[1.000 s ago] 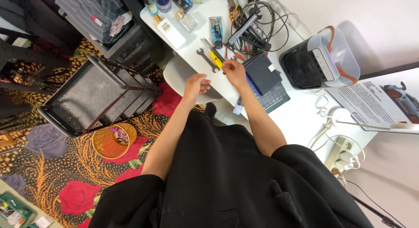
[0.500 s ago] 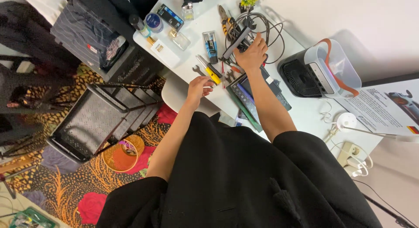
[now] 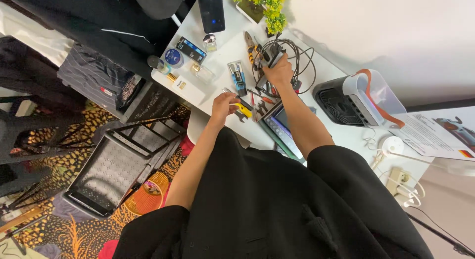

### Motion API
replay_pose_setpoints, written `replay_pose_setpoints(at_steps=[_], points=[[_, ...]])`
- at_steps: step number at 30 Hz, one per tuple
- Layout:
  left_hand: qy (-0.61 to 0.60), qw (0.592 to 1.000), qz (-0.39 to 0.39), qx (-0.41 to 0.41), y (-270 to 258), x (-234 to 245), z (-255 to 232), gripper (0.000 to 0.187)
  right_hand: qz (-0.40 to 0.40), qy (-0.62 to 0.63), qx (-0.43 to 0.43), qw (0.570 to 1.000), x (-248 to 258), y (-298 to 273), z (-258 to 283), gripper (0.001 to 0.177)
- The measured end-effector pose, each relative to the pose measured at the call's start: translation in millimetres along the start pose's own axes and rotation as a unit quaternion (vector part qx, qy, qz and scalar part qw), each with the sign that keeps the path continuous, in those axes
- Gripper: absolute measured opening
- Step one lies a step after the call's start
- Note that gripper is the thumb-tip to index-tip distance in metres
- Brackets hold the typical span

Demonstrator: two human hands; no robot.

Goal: The person repeatedly retrieves books, notebooks, and cables from a rolling cart and places them on a white desk, then moves combs, brushes, and tools into a small woven basket. The person handles items one at a time and returns to the cart multiple times.

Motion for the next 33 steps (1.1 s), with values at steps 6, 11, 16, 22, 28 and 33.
replay_pose_setpoints(at_steps=[6, 11, 16, 22, 28, 33], points=[[0.037, 0.999, 0.018, 0.027, 18.5, -25.7, -1.2, 0.025, 0.011, -0.019, 0.041, 0.999, -5.1, 8.4, -14.9, 0.119], [0.051, 0.997, 0.032, 0.056, 22.7, -37.0, 0.8, 0.03, -0.029, 0.051, 0.046, 0.997, 14.7, -7.8, -5.4, 0.101], [0.062, 0.997, 0.027, 0.035, 26.5, -34.8, -12.8, 0.032, -0.156, 0.175, 0.145, 0.961, 64.8, -40.4, 14.3, 0.073], [0.149, 0.985, 0.0, -0.082, 35.9, -51.1, -55.0, 0.057, -0.163, 0.283, 0.138, 0.935, 111.5, -77.1, 22.8, 0.05], [0.098, 0.971, 0.101, -0.193, 24.6, -93.9, -92.3, 0.11, -0.111, 0.399, 0.224, 0.882, 142.1, -112.5, 35.1, 0.043], [-0.017, 0.937, 0.253, -0.239, 15.6, -119.1, -72.9, 0.111, -0.02, 0.352, 0.203, 0.914, 108.1, -132.0, 59.4, 0.06]])
Point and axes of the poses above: each hand's wrist, its own y-axis towards the middle knuckle, its own x-axis out of the back of the hand, z = x × y, the point moved 6 cm from there along y, towards the middle knuckle, and after that the axes turned 3 degrees about z, right-handed, at the moved point
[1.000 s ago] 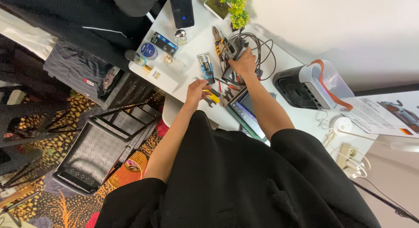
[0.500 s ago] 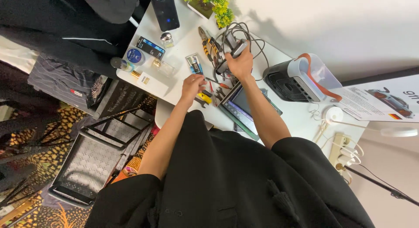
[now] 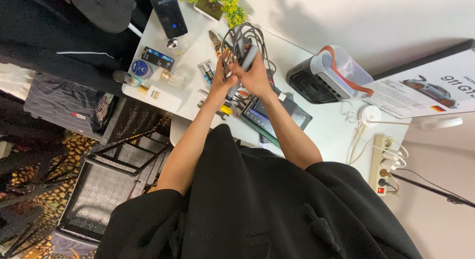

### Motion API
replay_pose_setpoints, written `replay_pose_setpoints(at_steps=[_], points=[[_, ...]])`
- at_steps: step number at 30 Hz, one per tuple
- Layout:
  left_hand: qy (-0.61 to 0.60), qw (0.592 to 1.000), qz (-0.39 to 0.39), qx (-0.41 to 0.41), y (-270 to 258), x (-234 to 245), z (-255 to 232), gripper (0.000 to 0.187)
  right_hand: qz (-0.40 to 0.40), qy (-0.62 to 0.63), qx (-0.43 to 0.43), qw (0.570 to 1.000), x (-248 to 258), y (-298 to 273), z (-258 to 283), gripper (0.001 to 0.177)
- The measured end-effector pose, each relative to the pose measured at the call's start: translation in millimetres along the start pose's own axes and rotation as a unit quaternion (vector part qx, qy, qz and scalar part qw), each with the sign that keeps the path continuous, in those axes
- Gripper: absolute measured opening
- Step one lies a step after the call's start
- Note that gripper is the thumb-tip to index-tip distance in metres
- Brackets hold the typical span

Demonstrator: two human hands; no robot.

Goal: The person repeatedly retrieves books, notebooks, and cables from a rolling cart and places them on a white desk, then moves combs, brushes, and tools into a small woven basket. The person handles items one at a time and returns to the cart multiple times.

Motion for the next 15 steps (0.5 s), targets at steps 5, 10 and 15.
replay_pose_setpoints(at_steps=[5, 10, 15], points=[[-0.148, 0.981, -0.072, 0.104, -19.1, 3.6, 9.7, 0.089, 0.118, -0.146, 0.162, 0.969, -51.2, -42.8, 9.3, 0.087], [-0.135, 0.979, -0.097, 0.122, -42.4, -1.8, -37.1, 0.059, 0.21, -0.173, 0.233, 0.934, -53.2, -80.8, 49.3, 0.086], [-0.084, 0.993, -0.049, 0.067, -49.8, -24.5, -72.9, 0.052, 0.103, -0.096, 0.1, 0.985, 26.3, -106.6, 90.1, 0.039]])
Point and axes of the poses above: each hand's wrist, its own y-axis towards the middle knuckle, its own x-axis out of the back of the hand, z = x × y, the point moved 6 cm from there along y, towards the middle knuckle, and after that the axes turned 3 degrees about z, right-handed, at the moved point
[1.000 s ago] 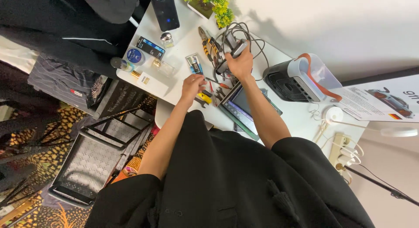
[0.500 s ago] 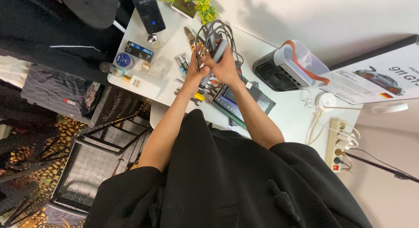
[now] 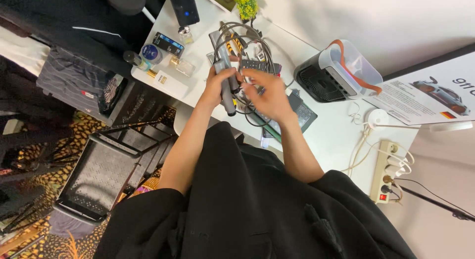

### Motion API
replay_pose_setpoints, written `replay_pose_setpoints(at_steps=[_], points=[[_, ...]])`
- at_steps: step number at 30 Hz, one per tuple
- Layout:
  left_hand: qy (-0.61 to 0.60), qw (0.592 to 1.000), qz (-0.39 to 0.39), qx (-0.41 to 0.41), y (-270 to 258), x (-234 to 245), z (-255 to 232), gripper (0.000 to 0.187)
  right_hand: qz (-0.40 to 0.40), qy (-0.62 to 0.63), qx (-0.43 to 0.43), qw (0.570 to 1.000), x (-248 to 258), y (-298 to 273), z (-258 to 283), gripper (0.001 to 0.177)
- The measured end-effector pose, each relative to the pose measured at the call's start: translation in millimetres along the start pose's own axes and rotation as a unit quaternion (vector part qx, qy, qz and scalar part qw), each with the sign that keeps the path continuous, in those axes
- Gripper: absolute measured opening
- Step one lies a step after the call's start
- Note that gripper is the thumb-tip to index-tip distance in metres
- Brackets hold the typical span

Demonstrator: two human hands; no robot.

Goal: The person repeatedly retrieves books, notebooks, and cables from a rolling cart and places them on a white desk, then moves combs, brushes, and tools into a small woven basket. The person handles items one at a time and returns to the cart multiple times.

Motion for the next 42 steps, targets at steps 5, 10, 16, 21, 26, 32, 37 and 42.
replay_pose_setpoints(at_steps=[5, 10, 16, 21, 26, 32, 37, 42], points=[[-0.133, 0.989, 0.051, 0.028, -27.8, -17.8, -18.6, 0.056, -0.264, -0.059, 0.0, 0.963, 64.0, -23.8, -23.0, 0.055], [-0.106, 0.993, 0.028, 0.039, -61.6, -14.6, 1.3, 0.056, -0.047, 0.429, -0.138, 0.891, -22.2, -22.2, -106.1, 0.077], [0.038, 0.986, -0.119, 0.108, -118.8, 35.5, 58.1, 0.05, 0.062, 0.465, -0.208, 0.858, -133.1, -39.2, -123.8, 0.065], [0.002, 0.974, -0.224, 0.008, -170.1, 82.4, 69.9, 0.053, 0.074, 0.39, -0.145, 0.906, -185.4, -47.4, -99.8, 0.053], [-0.088, 0.943, -0.301, -0.108, -226.4, 103.7, 68.7, 0.047, 0.168, 0.269, -0.047, 0.947, -234.2, -69.8, -42.2, 0.06], [-0.189, 0.915, -0.278, -0.221, -343.5, 124.0, 57.8, 0.042, 0.366, -0.006, -0.001, 0.931, -307.6, -120.5, 41.6, 0.088], [-0.287, 0.867, -0.337, -0.226, -476.0, 148.9, 76.2, 0.045, 0.475, -0.148, 0.033, 0.867, -397.2, -202.3, 103.3, 0.105], [-0.313, 0.826, -0.391, -0.261, -592.0, 179.6, 96.4, 0.041, 0.479, -0.129, 0.21, 0.843, -479.9, -283.5, 132.8, 0.108]])
Point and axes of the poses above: each hand's wrist, its own y-axis towards the middle knuckle, its own x-axis out of the back of the hand, z = x × y, the point moved 6 cm from there along y, towards the middle knuckle, and after that the axes turned 3 degrees about z, right-handed, at the moved point
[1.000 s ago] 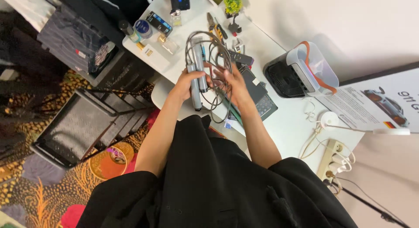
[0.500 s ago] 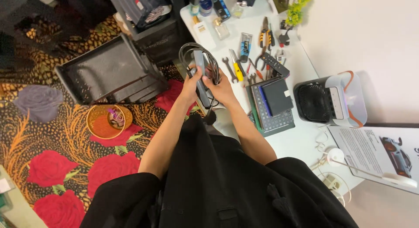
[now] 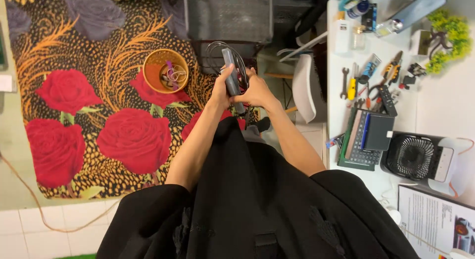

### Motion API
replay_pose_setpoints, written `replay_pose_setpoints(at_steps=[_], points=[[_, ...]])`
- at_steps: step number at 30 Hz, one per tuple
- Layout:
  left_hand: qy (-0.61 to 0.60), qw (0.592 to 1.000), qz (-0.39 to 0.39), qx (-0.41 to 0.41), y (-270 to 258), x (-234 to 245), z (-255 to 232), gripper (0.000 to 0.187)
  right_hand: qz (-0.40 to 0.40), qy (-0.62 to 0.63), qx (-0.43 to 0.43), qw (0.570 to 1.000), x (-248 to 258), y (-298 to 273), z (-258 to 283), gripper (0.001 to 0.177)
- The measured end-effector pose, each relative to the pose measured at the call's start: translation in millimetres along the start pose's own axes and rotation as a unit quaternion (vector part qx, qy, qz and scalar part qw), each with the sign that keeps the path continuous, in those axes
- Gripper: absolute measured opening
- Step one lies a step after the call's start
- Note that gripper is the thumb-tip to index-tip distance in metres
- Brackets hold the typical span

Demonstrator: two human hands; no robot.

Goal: The person repeatedly retrieves books, notebooks, and cables from a rolling cart and places them on a white desk, then moves combs, brushes, and tools into a small woven basket. The person handles items one at a time and returns to the cart multiple times.

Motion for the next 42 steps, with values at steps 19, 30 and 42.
replay_pose_setpoints(at_steps=[19, 30, 42], points=[[0.146, 0.937, -0.316, 0.014, -64.8, 315.2, -43.5, 0.044, 0.244, 0.32, -0.226, 0.887, -313.7, 105.8, -69.4, 0.038], [0.19, 0.904, -0.383, -0.007, 21.7, 494.9, -23.2, 0.055, 0.299, 0.349, -0.415, 0.785, -455.1, 217.1, -132.8, 0.04], [0.337, 0.834, -0.432, 0.075, 162.5, 645.0, -7.3, 0.046, 0.283, 0.439, -0.506, 0.686, -575.2, 327.0, -309.4, 0.034]])
Point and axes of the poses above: each hand's wrist, its own y-axis towards the middle knuckle, its own x-axis out of the back of the hand, z = x × y, the point moved 6 cm from there along y, towards the middle knuckle, and after that the axes turned 3 degrees about z, right-handed, at the moved point
